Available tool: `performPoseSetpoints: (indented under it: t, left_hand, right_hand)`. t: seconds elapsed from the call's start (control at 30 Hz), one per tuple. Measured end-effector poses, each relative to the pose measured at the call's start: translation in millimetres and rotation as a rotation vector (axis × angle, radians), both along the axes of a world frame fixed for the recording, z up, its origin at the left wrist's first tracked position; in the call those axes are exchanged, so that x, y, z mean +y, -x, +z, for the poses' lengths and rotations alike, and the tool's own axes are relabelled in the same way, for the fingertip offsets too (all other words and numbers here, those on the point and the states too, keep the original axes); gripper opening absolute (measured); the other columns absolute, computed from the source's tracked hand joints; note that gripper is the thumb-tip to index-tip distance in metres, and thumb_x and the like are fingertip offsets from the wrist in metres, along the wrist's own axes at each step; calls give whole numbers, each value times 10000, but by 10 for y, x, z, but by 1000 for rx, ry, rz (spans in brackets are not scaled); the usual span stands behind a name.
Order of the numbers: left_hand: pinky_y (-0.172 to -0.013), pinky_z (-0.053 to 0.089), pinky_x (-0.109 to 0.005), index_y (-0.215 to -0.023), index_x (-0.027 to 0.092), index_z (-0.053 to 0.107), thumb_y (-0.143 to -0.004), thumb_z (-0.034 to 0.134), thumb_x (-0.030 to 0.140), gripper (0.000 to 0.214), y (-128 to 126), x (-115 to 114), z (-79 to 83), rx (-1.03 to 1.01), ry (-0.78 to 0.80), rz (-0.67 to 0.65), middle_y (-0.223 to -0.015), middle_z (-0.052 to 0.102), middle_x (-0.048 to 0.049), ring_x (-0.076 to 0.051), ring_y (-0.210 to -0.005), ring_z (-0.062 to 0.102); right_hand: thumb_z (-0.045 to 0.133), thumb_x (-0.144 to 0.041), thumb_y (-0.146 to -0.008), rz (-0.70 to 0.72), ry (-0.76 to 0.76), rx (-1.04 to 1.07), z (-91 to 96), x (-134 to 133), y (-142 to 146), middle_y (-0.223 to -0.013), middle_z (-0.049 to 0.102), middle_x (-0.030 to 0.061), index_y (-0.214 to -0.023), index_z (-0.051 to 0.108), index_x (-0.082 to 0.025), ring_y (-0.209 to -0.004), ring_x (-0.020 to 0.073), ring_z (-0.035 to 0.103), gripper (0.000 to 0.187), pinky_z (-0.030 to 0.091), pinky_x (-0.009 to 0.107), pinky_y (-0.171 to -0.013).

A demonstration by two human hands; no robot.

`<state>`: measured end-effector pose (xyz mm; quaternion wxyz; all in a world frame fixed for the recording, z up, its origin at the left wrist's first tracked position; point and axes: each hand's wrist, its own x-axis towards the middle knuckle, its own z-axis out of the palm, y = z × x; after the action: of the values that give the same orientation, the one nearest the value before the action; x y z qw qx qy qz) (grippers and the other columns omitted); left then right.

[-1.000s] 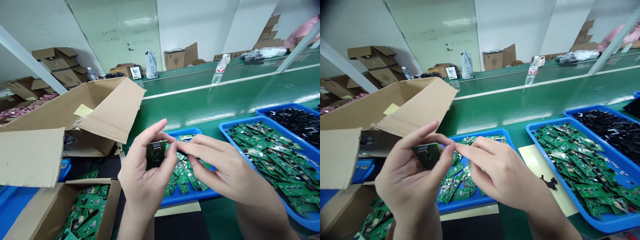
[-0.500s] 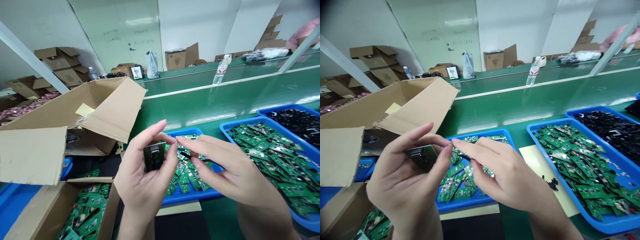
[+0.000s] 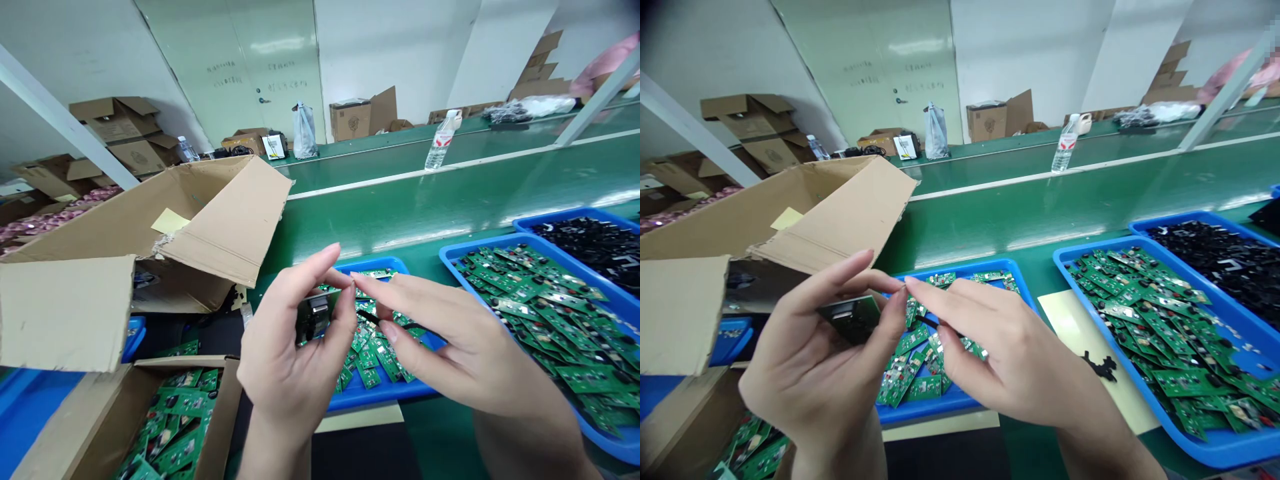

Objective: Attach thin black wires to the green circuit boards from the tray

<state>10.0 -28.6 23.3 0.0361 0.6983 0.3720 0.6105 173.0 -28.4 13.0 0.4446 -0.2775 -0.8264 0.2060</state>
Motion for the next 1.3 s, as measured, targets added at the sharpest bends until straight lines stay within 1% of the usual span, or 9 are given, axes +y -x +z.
performPoseSetpoints:
  t: [0.13,0.27,0.33,0.5,0.7,0.83,0.97,1.17,1.3]
  left_hand:
    - [-722,576,-295,-1233,283,570,-784,618,-11,539,11,18,-15,43,-18,-13,-904,679,15,-130,-746,635]
    - [-722,570,-287,-1241,270,566,-783,611,-21,544,12,32,-24,49,-11,-41,-894,670,13,-126,-750,630]
    - [-729,567,-282,-1235,259,572,-773,613,-36,550,13,34,-21,45,-18,-49,-895,666,12,-124,-759,629]
    - [-669,561,-257,-1237,246,576,-768,623,-36,550,20,29,-7,27,-15,-59,-883,662,8,-119,-743,628]
    - [-646,560,-266,-1233,288,578,-784,622,-2,536,7,16,-2,5,2,-42,-877,663,11,-124,-726,619]
    - [-613,559,-278,-1230,315,574,-807,616,32,510,3,2,4,-2,37,-25,-868,665,9,-127,-702,610]
    - [-615,553,-268,-1236,297,575,-793,616,5,532,12,2,13,9,13,-27,-860,662,10,-122,-701,604]
    - [-596,539,-254,-1238,291,575,-783,623,-1,542,11,6,6,0,14,-35,-853,660,15,-117,-697,603]
    - [-610,537,-253,-1234,270,582,-774,616,-25,548,9,2,8,-11,5,-43,-853,654,11,-114,-705,604]
  right_hand:
    - [423,-51,-898,-19,-24,1,-3,-5,4,-790,531,6,-1374,439,-240,-663,122,501,512,441,247,-559]
    - [429,-41,-890,-29,-34,1,4,-3,3,-771,499,0,-1343,476,-196,-647,115,480,481,422,240,-539]
    - [430,-40,-891,-26,-24,1,9,-2,3,-786,512,5,-1343,475,-185,-654,114,485,476,425,241,-548]
    - [428,-37,-899,-19,-16,5,14,2,0,-829,554,16,-1339,474,-194,-676,109,501,470,438,232,-570]
    - [423,-50,-903,-51,-40,1,13,10,-6,-782,536,-1,-1322,484,-217,-670,114,504,455,450,233,-575]
    - [428,-56,-901,-57,-48,-18,23,17,-8,-799,569,7,-1320,486,-195,-667,116,502,445,441,235,-569]
    - [426,-72,-908,-62,-43,-24,23,18,-12,-807,583,11,-1321,485,-202,-668,117,511,437,444,236,-567]
    - [433,-76,-909,-65,-31,-17,-6,6,-17,-870,621,26,-1329,481,-215,-683,120,528,445,455,252,-587]
    - [441,-84,-910,-59,-28,-14,-12,12,-21,-913,638,39,-1328,484,-214,-702,124,546,439,466,256,-601]
